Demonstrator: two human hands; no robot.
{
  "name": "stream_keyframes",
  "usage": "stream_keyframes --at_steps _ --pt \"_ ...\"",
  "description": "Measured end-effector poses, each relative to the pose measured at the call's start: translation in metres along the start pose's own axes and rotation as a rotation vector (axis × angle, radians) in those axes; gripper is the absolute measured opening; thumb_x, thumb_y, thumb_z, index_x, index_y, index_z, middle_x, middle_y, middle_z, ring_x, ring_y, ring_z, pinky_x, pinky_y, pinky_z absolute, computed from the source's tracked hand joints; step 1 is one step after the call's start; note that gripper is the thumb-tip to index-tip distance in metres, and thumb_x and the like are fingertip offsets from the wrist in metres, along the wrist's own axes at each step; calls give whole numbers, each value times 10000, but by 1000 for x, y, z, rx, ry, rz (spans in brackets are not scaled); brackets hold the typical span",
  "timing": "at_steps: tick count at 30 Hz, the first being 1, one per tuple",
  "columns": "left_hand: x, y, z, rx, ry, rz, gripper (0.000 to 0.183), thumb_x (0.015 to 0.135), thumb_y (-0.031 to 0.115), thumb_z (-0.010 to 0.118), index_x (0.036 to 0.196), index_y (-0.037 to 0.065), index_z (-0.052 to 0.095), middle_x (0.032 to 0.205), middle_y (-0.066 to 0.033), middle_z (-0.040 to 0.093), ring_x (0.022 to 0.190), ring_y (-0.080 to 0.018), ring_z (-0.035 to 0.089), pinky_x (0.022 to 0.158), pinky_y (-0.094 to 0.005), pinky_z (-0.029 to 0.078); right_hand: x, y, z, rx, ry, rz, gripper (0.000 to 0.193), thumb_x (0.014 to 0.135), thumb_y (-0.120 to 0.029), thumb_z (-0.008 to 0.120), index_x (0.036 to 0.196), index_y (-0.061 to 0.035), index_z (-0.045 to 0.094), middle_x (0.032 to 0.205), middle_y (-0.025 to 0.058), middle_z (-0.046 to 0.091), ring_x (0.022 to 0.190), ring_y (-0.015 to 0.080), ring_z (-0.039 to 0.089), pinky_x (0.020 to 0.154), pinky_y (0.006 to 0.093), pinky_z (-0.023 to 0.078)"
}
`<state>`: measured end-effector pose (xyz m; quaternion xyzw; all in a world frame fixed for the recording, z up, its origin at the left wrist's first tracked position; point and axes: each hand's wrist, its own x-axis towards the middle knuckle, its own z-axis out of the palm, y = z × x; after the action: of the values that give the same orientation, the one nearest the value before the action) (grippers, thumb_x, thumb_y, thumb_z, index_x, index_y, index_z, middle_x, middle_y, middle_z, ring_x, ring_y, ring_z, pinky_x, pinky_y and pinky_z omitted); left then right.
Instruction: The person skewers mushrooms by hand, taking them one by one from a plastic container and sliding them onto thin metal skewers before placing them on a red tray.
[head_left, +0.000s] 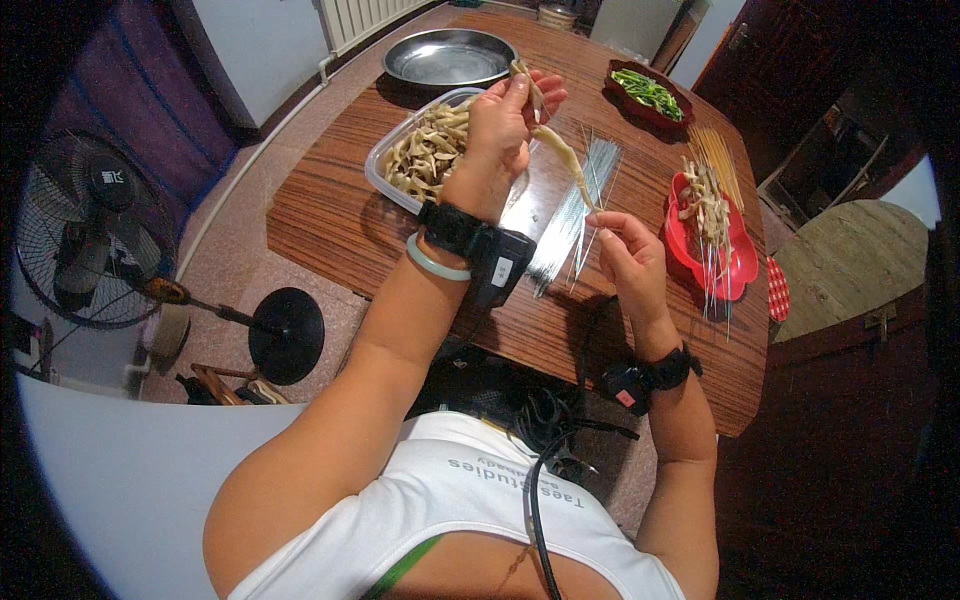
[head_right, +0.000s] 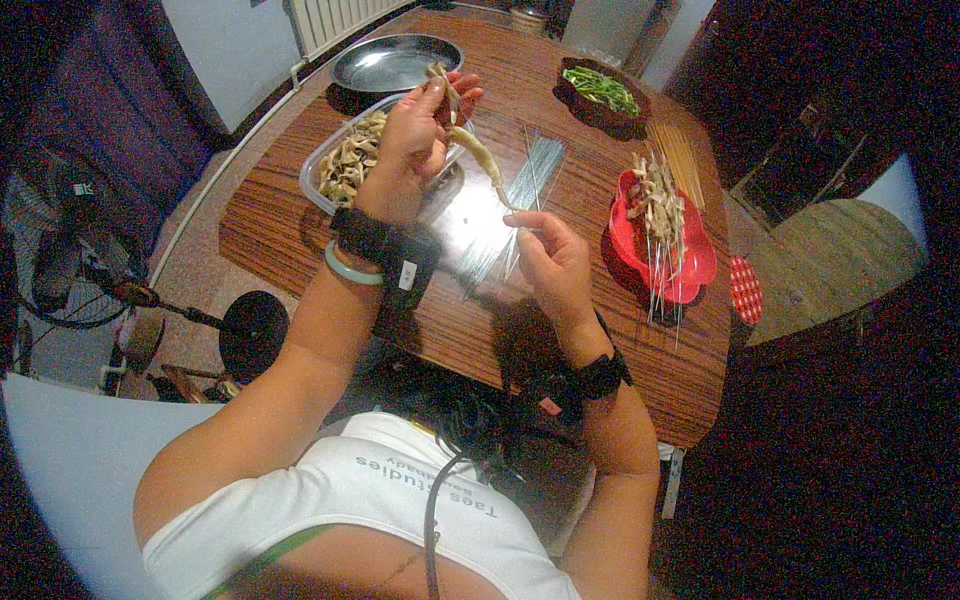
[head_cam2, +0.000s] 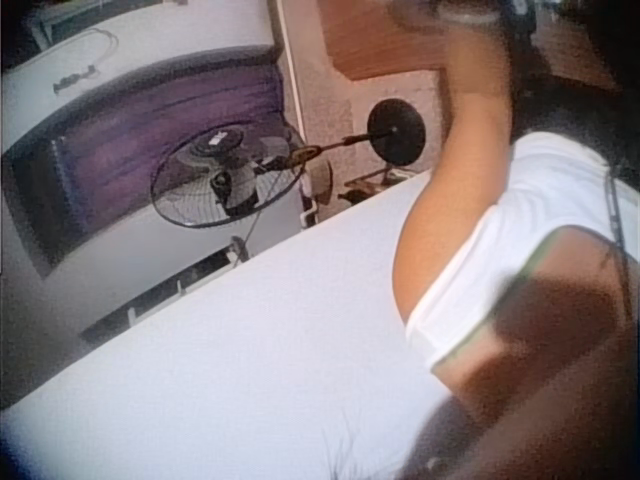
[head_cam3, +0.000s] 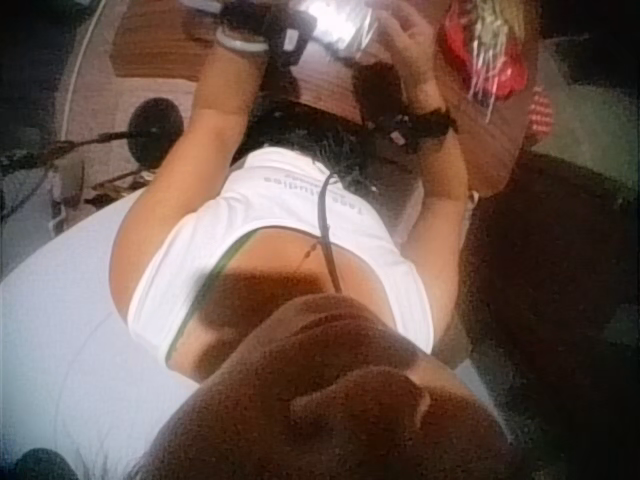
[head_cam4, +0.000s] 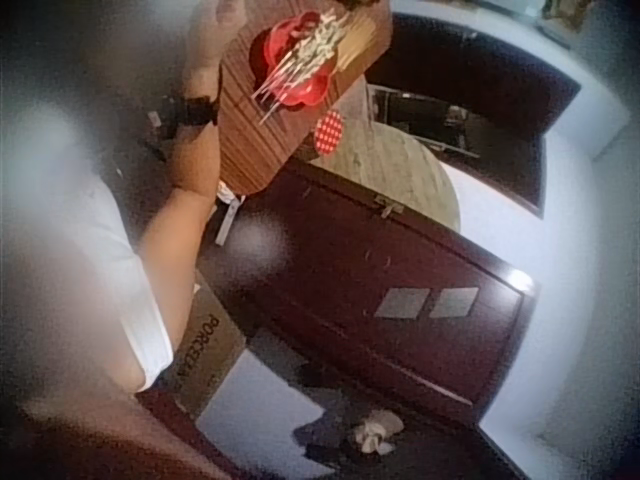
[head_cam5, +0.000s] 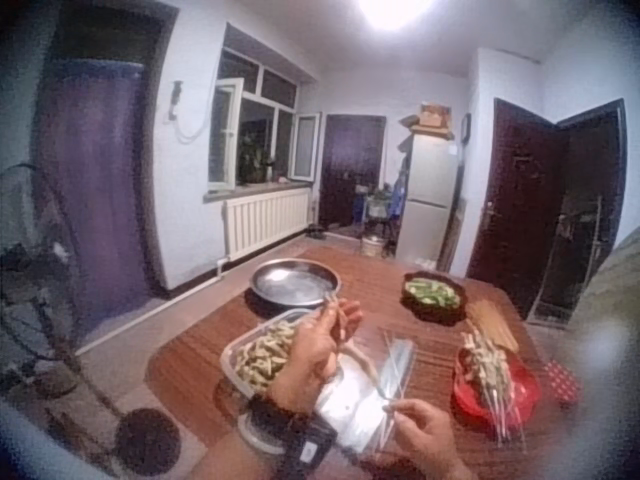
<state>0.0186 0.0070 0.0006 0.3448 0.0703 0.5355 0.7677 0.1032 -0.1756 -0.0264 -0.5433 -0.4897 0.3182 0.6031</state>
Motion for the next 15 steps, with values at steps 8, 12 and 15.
stream_keyframes --at_steps 8,12,15 --pt "-3 0 2 16 -50 -30 224 866 152 408 958 -43 468 936 -181 557 808 -256 576 726 -311 484 -1 1 -2 72 12 30 145 796 -57 474 908 -11 554 641 -86 424 509 -9 325 441 137 239" --pt "-2 1 0 7 -52 -54 222 866 154 410 945 -43 473 910 -176 565 803 -251 577 725 -308 486 0 -1 -1 75 13 31 146 794 -54 476 909 -8 554 653 -83 431 514 -8 329 447 136 246" --pt "-3 2 -2 10 -44 -71 226 863 159 417 950 -42 475 881 -169 573 799 -247 577 727 -313 485 0 0 1 68 16 14 146 793 -53 477 908 -9 555 658 -78 437 521 -6 335 457 135 254"
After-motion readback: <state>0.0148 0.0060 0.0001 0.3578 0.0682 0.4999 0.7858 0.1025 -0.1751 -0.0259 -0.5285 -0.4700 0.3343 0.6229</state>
